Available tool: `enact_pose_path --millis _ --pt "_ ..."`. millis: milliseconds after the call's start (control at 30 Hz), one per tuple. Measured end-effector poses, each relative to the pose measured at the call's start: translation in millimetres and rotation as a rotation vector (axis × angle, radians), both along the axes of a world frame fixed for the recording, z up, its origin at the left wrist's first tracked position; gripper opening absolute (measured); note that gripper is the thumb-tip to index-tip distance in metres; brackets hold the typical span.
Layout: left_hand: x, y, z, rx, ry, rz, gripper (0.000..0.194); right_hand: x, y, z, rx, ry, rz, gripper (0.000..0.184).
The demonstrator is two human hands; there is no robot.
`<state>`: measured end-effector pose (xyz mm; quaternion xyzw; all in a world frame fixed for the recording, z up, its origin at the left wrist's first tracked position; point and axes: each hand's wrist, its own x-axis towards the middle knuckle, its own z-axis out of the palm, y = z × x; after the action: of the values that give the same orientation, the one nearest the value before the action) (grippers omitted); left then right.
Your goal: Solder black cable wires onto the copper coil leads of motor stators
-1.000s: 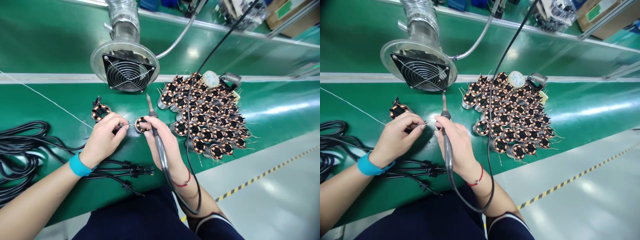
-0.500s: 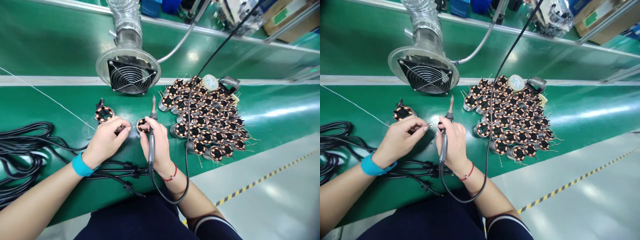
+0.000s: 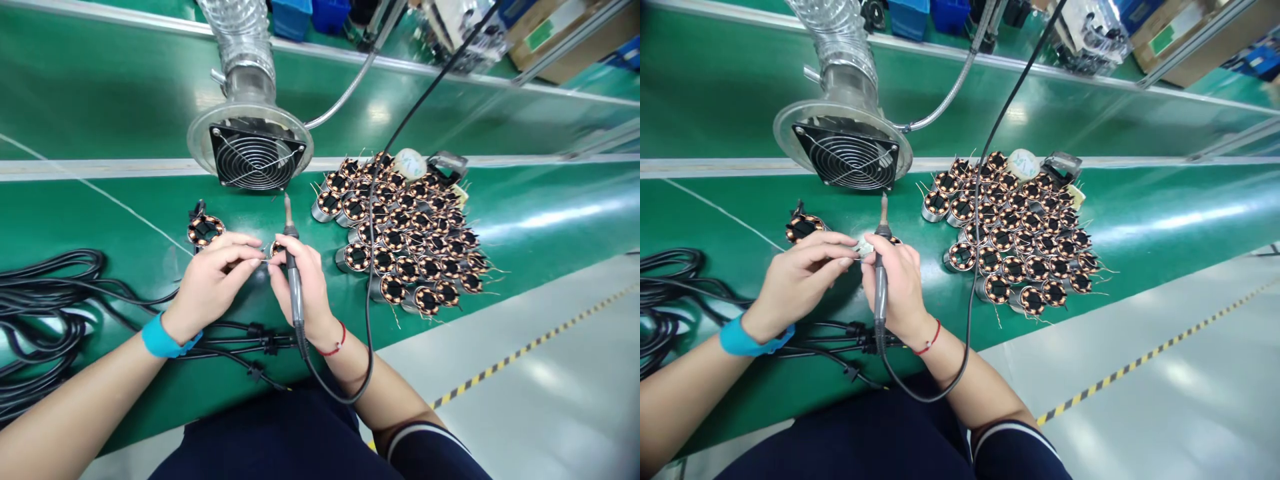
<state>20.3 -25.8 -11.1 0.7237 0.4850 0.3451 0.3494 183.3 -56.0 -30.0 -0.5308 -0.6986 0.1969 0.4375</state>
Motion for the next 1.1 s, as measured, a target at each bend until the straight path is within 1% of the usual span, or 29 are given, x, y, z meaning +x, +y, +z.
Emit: enact_pose_path --millis 67,133,267,400,500,633,733,833,900,1033,1100 --pt "-0.5 -2.5 -2.1 0.160 0.083 -0.056 0.018 1.0 -0.1 -1.0 -0.008 0.030 0.007 0.040" --pt "-1.3 -4.3 -4.3 0.244 0.157 -0.109 0.021 1.8 -0.1 -2.1 -0.008 0.046 0.014 0.039" --pt "-2.2 -5.8 -9.8 0.343 0.266 -0.130 0.019 3.3 1.6 -3.5 0.001 0.080 0.030 0.035" --pt "-0.7 -5.1 -11.8 0.400 0.292 -0.137 0.015 9.0 2.5 -2.2 -0.011 0.090 0.073 0.038" --pt "1.6 -3.6 -8.9 0.364 0.291 -0.119 0.013 17.9 0.7 0.7 -0.024 0.018 0.124 0.043" --pt "3.5 -1.3 -4.0 0.259 0.270 -0.090 0.012 26.0 2.3 2.3 -0.026 -0.127 0.171 0.044" --pt "3.2 0.4 -3.1 0.158 0.247 -0.059 0.011 22.3 9.5 -1.3 -0.014 -0.182 0.123 0.037" --pt "2.5 1.4 -3.9 0.027 0.216 -0.021 0.009 16.3 15.5 -5.3 0.022 -0.178 0.055 0.036" --pt "2.8 1.7 -3.9 -0.042 0.194 -0.010 0.009 15.9 15.0 -5.1 0.038 -0.168 0.039 0.039" --pt "5.0 1.3 0.3 -0.108 0.187 -0.003 0.009 25.9 0.7 0.7 0.078 -0.081 0.024 0.040" --pt "6.1 0.6 3.1 -0.120 0.204 -0.005 0.009 32.2 -10.9 2.0 0.107 -0.005 0.048 0.042"
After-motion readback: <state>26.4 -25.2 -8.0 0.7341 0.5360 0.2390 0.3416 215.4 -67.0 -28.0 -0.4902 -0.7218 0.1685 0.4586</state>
